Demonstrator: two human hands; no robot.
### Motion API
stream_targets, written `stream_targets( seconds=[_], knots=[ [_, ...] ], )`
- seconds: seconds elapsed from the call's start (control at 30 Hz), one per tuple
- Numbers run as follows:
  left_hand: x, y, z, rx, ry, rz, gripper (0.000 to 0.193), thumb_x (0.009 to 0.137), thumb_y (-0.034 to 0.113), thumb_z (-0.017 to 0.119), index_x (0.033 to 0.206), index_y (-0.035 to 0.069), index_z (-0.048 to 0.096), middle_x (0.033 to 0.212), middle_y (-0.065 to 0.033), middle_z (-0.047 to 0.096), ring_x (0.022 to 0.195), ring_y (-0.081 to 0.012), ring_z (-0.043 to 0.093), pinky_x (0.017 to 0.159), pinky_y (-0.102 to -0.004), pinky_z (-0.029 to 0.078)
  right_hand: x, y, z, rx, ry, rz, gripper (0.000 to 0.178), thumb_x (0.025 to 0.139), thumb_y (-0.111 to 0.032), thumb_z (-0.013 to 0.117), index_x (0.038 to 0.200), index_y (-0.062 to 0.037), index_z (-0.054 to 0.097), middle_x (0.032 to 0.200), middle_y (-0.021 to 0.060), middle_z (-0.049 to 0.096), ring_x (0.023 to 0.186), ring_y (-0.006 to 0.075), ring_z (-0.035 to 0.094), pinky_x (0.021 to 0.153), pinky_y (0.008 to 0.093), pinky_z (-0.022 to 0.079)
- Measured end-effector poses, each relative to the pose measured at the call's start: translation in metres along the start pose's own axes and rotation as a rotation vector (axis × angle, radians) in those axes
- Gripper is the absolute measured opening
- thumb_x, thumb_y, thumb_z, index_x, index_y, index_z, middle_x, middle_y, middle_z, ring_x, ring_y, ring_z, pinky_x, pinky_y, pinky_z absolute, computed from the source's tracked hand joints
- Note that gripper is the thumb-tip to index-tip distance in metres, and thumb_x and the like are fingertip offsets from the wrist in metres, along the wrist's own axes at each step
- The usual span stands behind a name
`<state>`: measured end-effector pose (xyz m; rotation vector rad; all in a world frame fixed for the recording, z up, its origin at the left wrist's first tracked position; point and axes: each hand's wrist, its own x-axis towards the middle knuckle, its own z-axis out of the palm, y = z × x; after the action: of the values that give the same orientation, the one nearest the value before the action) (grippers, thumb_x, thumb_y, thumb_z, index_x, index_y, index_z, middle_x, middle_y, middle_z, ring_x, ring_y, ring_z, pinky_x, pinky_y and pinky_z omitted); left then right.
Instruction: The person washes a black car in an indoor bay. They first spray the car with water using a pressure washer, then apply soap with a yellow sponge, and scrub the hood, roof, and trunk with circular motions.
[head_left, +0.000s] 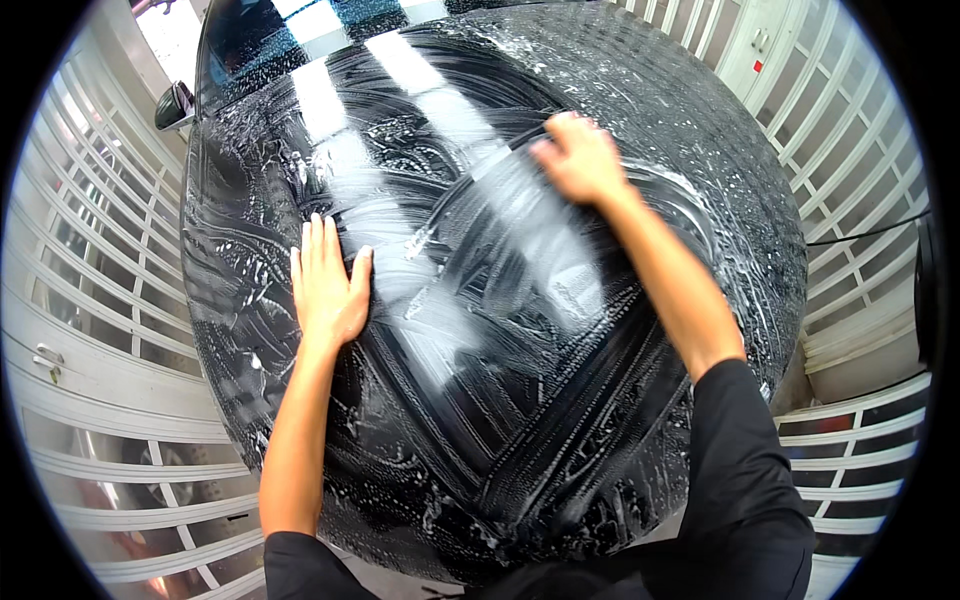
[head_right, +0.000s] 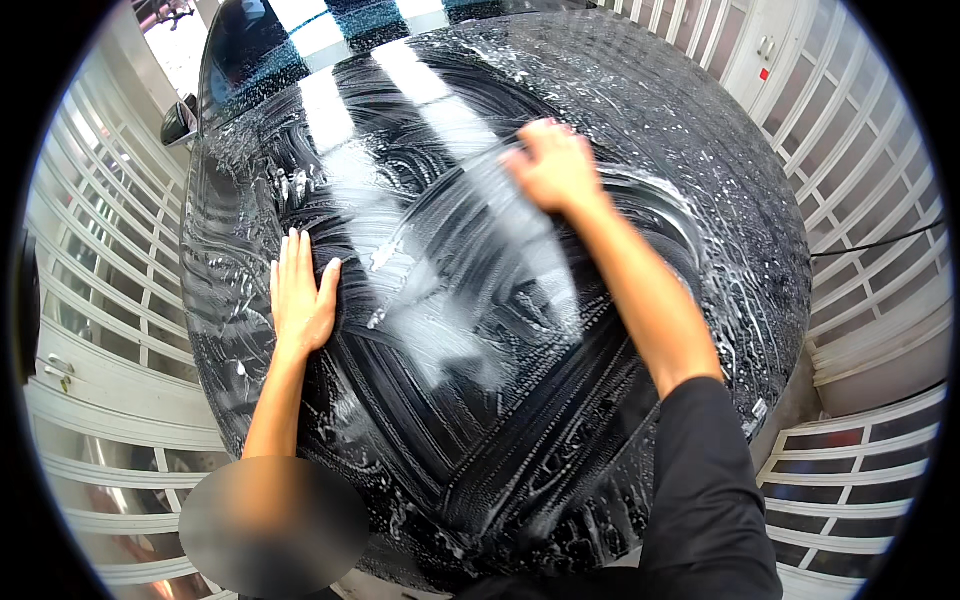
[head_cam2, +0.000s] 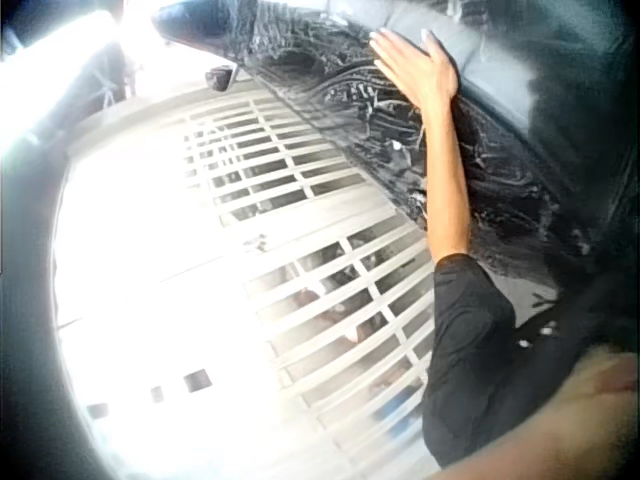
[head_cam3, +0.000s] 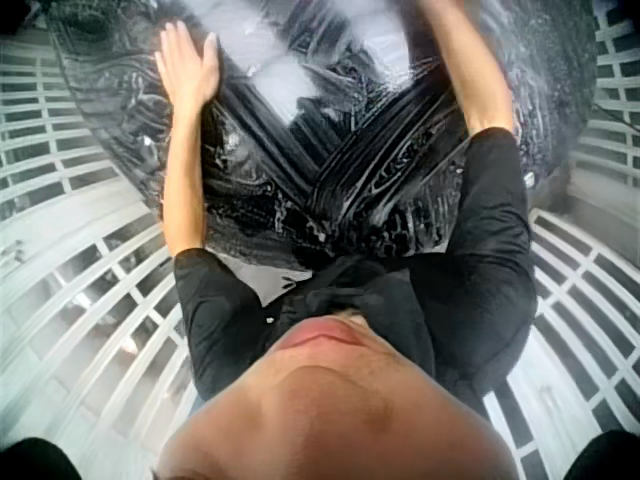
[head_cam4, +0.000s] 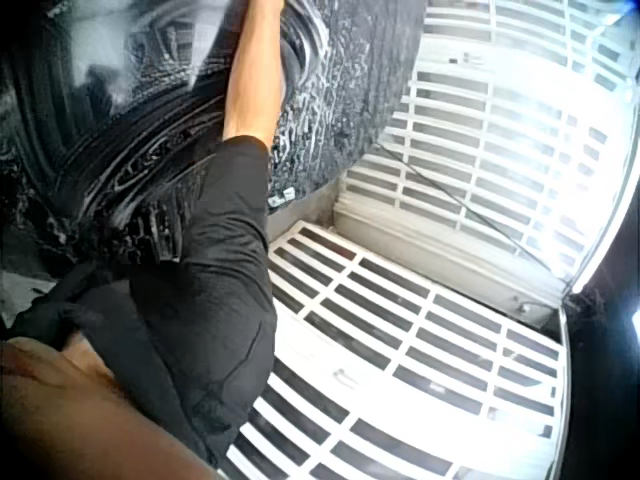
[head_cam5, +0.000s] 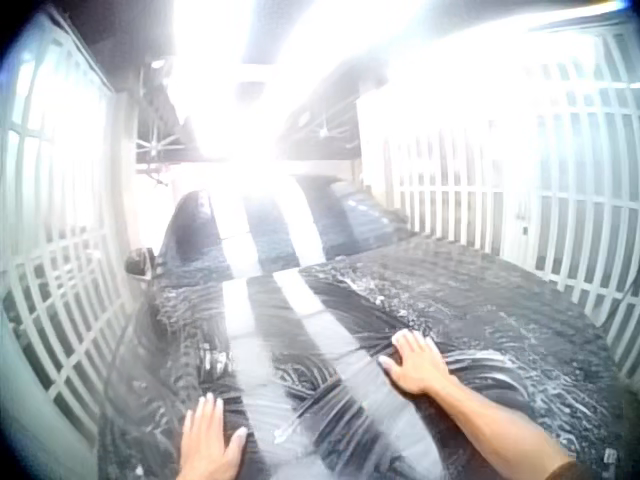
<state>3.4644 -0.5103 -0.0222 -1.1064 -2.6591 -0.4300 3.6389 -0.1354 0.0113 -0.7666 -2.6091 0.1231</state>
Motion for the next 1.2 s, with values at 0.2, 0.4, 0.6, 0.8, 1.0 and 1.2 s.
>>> stream_targets(
  seconds=[0.2,0.4,0.6,0.8,1.0,1.2],
  knots=[
    [-0.001,-0.008,-0.002,0.004,-0.012,-0.033,0.078,0.11,0.051,0.046,0.167,0.0,0.029,0.176,-0.017,0.025,0.165,-0.0283,0.017,0.133,-0.0453,0.01,0.038,-0.14,0.023,0.075,-0.075,-0.205,0.066,0.1,-0.057,0.062,0.141,-0.0061,0.065,0.147,0.0196,0.062,0.141,0.0347,0.055,0.119,0.0485,0.041],
    [-0.001,-0.007,-0.006,-0.01,-0.009,-0.028,0.077,0.109,0.049,0.048,0.165,-0.001,0.031,0.176,-0.0178,0.025,0.165,-0.0288,0.018,0.134,-0.0456,0.01,0.043,-0.093,0.019,0.066,-0.151,-0.224,0.071,0.103,-0.06,0.055,0.148,-0.0045,0.056,0.158,0.0199,0.051,0.152,0.033,0.042,0.127,0.047,0.03],
    [0.002,-0.007,0.0,0.023,0.004,-0.005,0.078,0.11,0.05,0.047,0.166,-0.001,0.03,0.176,-0.0173,0.024,0.165,-0.0289,0.017,0.134,-0.0461,0.009,0.008,0.026,-0.009,-0.01,-0.031,0.106,0.059,0.1,-0.052,0.061,0.135,-0.0047,0.064,0.141,0.0173,0.062,0.138,0.0339,0.054,0.116,0.0513,0.041],
    [0.002,-0.02,0.003,0.043,-0.014,-0.016,0.078,0.11,0.054,0.045,0.167,0.002,0.029,0.177,-0.0162,0.024,0.164,-0.0289,0.019,0.134,-0.0452,0.01,-0.073,-0.034,-0.024,0.095,-0.159,-0.352,0.074,0.1,-0.059,0.057,0.153,-0.0071,0.051,0.164,0.0206,0.044,0.156,0.0367,0.035,0.13,0.0491,0.024],
    [0.013,-0.02,0.013,0.076,0.005,0.03,0.077,0.111,0.053,0.044,0.167,0.002,0.029,0.176,-0.0174,0.024,0.164,-0.0315,0.018,0.133,-0.0465,0.012,-0.074,0.08,-0.049,-0.045,-0.034,0.156,0.062,0.1,-0.052,0.06,0.143,-0.007,0.058,0.144,0.0185,0.057,0.135,0.0351,0.053,0.117,0.0535,0.037],
    [0.007,-0.039,0.012,0.074,-0.002,0.004,0.079,0.111,0.054,0.045,0.167,0.002,0.028,0.176,-0.015,0.025,0.164,-0.0304,0.019,0.133,-0.0465,0.012,-0.133,0.038,-0.045,-0.033,-0.074,-0.206,0.077,0.101,-0.06,0.057,0.153,-0.0041,0.05,0.165,0.0193,0.042,0.156,0.037,0.035,0.129,0.0494,0.026]
  ],
)
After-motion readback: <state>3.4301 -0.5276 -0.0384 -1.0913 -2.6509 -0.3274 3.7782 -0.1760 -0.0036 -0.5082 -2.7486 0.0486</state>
